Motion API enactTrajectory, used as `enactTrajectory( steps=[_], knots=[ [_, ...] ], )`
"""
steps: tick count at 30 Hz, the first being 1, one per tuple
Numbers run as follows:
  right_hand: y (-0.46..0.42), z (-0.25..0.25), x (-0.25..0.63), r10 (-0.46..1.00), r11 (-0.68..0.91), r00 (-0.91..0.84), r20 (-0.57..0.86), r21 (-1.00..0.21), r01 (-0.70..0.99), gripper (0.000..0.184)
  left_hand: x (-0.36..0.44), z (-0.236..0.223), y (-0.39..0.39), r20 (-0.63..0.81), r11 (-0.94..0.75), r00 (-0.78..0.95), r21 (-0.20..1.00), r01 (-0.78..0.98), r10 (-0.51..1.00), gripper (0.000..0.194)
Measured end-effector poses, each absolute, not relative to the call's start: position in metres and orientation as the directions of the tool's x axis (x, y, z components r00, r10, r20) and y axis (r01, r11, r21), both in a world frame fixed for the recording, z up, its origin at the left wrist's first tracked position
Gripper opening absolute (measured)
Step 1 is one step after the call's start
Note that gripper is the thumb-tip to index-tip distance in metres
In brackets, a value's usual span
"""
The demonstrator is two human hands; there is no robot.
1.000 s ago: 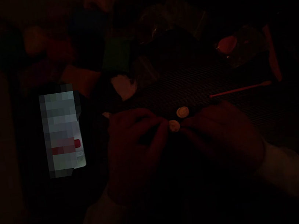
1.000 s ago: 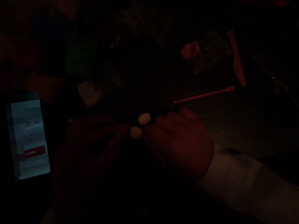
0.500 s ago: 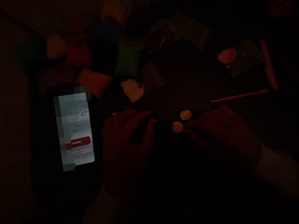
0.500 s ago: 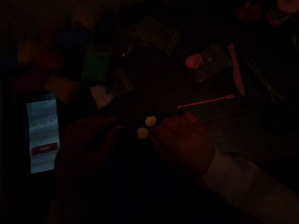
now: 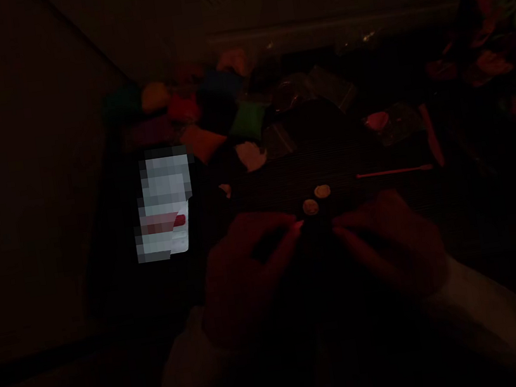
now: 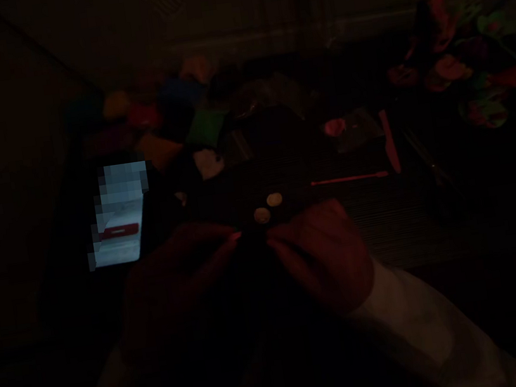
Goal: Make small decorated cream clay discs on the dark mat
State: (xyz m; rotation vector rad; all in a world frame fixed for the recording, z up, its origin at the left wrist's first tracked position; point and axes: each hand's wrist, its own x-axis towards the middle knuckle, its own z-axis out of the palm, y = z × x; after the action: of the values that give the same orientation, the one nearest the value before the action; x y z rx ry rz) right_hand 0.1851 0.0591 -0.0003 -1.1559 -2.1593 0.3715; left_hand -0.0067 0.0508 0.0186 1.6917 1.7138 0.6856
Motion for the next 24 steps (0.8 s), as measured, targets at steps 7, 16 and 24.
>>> enactTrajectory(
  steps=[7, 16, 24],
  knots=[
    [0.045, -0.004, 0.175, 0.785, 0.618, -0.421, 0.455, -0.526, 0.583, 0.013, 0.001, 0.008, 0.029, -0.08, 0.022, 0.091, 0.859, 0.511, 0.993, 0.006],
    [0.046, -0.007, 0.174, 0.794, 0.607, -0.455, 0.402, -0.505, 0.613, 0.014, -0.001, 0.001, 0.03, -0.089, 0.041, 0.09, 0.899, 0.436, 0.992, 0.006],
    [0.048, -0.009, 0.176, 0.8, 0.6, -0.476, 0.367, -0.528, 0.602, 0.012, 0.0, -0.003, 0.033, -0.14, 0.089, 0.084, 0.895, 0.436, 0.987, 0.008]
  ],
)
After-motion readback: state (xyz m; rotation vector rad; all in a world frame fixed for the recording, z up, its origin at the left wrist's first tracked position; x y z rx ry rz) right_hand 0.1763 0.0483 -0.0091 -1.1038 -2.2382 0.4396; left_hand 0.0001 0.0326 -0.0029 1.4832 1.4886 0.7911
